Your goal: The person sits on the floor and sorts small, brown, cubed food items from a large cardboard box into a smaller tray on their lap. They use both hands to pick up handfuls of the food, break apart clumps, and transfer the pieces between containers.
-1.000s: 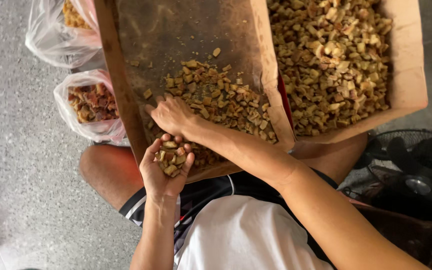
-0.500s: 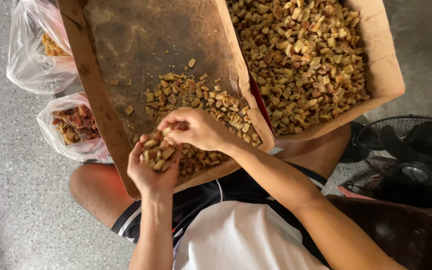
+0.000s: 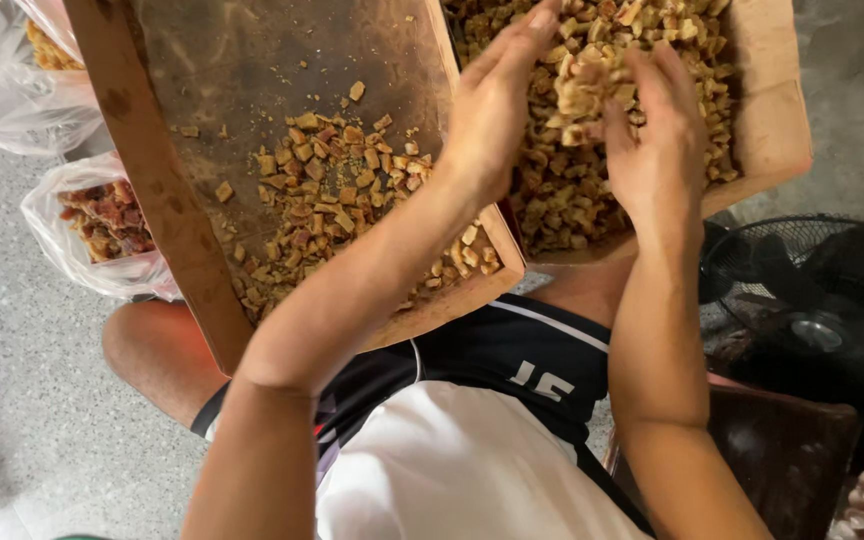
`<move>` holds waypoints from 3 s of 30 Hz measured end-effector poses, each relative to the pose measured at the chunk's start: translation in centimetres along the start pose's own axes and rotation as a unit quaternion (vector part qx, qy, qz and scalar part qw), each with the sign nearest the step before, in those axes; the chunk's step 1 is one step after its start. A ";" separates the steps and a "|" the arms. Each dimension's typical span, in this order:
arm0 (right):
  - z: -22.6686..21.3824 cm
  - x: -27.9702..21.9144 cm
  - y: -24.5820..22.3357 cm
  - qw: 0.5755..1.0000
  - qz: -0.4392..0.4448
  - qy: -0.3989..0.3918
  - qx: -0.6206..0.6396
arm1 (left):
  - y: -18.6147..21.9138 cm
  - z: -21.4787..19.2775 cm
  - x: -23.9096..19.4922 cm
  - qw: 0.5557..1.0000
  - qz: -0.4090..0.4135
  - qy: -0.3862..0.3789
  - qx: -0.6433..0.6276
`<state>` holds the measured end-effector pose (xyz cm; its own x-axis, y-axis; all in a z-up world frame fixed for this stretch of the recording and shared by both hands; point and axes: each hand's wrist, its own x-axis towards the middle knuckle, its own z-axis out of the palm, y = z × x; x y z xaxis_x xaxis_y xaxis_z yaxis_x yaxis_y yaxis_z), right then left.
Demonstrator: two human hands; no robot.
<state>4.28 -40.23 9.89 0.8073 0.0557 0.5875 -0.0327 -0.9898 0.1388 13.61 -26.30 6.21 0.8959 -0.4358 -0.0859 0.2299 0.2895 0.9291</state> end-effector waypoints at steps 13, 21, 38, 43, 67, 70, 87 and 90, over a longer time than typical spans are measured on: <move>6.0 -3.8 -16.9 0.816 -0.214 -0.411 0.346 | -0.1 -22.1 -19.4 0.672 -0.127 -0.039 0.729; 9.7 -1.6 -20.1 0.809 -0.318 -0.464 0.172 | -2.6 -25.4 -19.7 0.823 -0.054 0.063 0.562; 9.6 1.4 -20.1 0.743 -0.488 -0.435 0.144 | 3.6 -26.3 -15.4 0.899 0.048 0.134 0.414; 8.0 1.0 -14.7 0.806 -0.348 -0.457 0.143 | 4.5 -27.0 -14.6 0.961 -0.110 0.136 0.216; 9.4 -1.7 -17.8 0.339 0.251 -0.578 0.699 | 1.9 -26.5 -15.3 0.919 -0.154 0.214 -0.292; 8.5 -0.3 -17.4 0.127 0.340 -0.496 0.789 | 2.1 -25.9 -15.3 0.921 -0.186 0.191 -0.283; 4.1 -1.1 -18.9 0.025 0.325 -0.428 0.843 | -0.3 -24.9 -16.7 0.947 -0.189 0.053 -0.256; 3.4 -0.8 -18.8 0.106 0.319 -0.442 0.832 | -0.3 -25.0 -16.9 0.948 -0.182 0.064 -0.252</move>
<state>6.28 -22.10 4.09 0.7171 0.6013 -0.3524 -0.6914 0.5500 -0.4684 7.88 2.28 -1.56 0.7529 -0.4884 -0.4411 0.6573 0.5241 0.5416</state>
